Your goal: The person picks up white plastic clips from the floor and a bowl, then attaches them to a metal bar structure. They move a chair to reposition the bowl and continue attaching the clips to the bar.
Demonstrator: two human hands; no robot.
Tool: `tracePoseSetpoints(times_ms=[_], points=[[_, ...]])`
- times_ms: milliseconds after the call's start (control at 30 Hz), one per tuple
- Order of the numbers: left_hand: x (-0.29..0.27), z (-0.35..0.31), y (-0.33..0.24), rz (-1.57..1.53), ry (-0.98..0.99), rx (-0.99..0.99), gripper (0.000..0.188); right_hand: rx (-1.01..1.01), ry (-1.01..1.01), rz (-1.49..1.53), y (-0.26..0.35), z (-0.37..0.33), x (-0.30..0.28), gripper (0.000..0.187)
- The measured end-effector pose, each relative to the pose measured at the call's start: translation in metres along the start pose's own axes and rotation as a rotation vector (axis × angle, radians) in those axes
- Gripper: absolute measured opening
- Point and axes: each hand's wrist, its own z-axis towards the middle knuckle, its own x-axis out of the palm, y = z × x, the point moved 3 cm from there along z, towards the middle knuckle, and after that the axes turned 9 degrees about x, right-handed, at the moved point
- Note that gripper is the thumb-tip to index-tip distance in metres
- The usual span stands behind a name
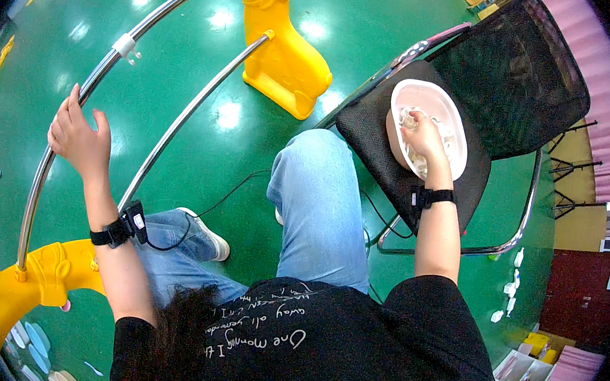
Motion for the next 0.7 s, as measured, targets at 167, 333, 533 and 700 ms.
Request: tracePoseSetpoints(times_ms=[167, 333, 533, 700], points=[[-0.003, 0.0, -0.003, 0.004, -0.015, 0.016, 0.049, -0.038, -0.029, -0.131, 0.009, 0.0, -0.003, 0.032], [-0.005, 0.0, -0.002, -0.018, -0.013, 0.017, 0.049, 0.016, -0.011, -0.096, 0.015, 0.0, -0.004, 0.028], [-0.004, 0.001, -0.002, -0.061, 0.0, 0.015, 0.051, 0.028, -0.073, 0.108, -0.014, 0.018, -0.001, 0.023], [-0.004, 0.0, -0.001, -0.058, 0.001, 0.02, 0.051, 0.18, 0.005, 0.291, -0.012, 0.014, -0.001, 0.017]])
